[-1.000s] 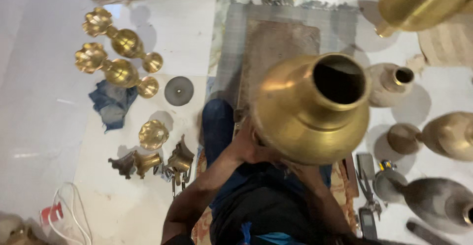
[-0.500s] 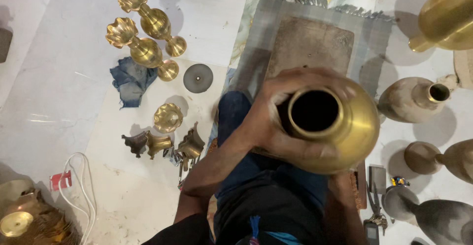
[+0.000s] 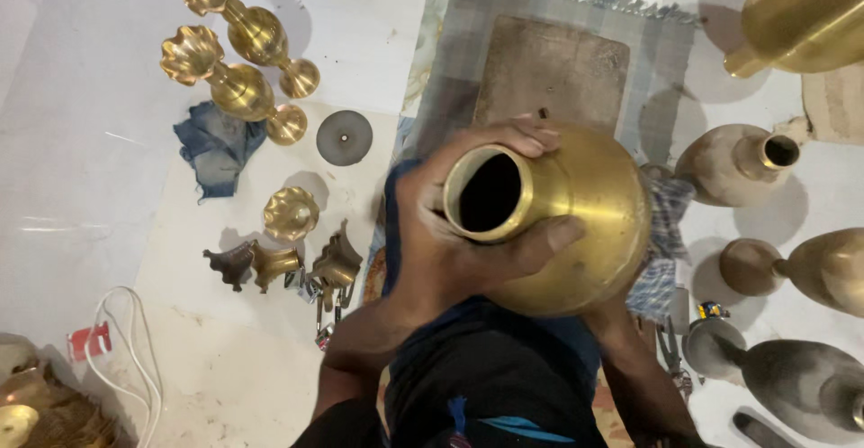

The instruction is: The person sits at a workbench and engraves decorative patterns into brass vessels. They hold each vase against a wooden support, rotate it to reach different surfaces, and carve lines with a small hand engraving tool, wiping one vase with a cloth before continuing on another.

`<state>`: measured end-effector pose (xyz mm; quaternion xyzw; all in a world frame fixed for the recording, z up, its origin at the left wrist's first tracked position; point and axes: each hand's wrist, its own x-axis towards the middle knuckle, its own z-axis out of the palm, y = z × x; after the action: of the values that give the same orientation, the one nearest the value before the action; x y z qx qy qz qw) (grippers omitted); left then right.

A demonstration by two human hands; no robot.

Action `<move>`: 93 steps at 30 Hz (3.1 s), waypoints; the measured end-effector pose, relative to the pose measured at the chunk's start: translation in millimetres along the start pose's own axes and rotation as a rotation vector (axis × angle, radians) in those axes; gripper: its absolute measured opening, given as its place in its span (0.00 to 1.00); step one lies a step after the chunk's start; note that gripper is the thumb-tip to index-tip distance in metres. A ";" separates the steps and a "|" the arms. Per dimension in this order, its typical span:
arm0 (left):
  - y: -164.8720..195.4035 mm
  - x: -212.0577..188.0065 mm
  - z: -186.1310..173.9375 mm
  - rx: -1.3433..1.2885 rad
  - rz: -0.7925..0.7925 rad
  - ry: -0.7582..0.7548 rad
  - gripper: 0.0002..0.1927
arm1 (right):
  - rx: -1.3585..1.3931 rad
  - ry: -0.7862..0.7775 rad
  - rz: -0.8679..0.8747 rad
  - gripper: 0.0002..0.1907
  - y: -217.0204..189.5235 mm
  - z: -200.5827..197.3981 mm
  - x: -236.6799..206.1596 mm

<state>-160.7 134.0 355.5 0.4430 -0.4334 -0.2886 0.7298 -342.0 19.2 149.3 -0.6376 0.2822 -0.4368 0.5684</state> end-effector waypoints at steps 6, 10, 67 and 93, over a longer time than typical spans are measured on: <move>22.0 6.5 -50.9 0.063 0.033 -0.500 0.26 | -0.126 -0.969 0.294 0.26 -14.9 1.4 36.8; 14.0 -10.3 -62.5 -0.032 -0.065 -0.316 0.25 | -0.225 -1.303 0.329 0.25 -26.0 10.2 44.4; -151.2 27.0 -194.2 0.490 0.188 0.574 0.21 | -1.487 -0.045 0.960 0.21 90.8 -169.8 -105.8; -120.7 -96.7 -107.0 -0.642 -0.048 0.495 0.21 | -0.249 -0.145 0.081 0.04 88.8 -61.8 148.1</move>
<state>-114.5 201.1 186.0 0.2585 -0.1220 -0.3108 0.9065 -316.1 -154.4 96.3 -0.7210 0.3180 -0.3279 0.5211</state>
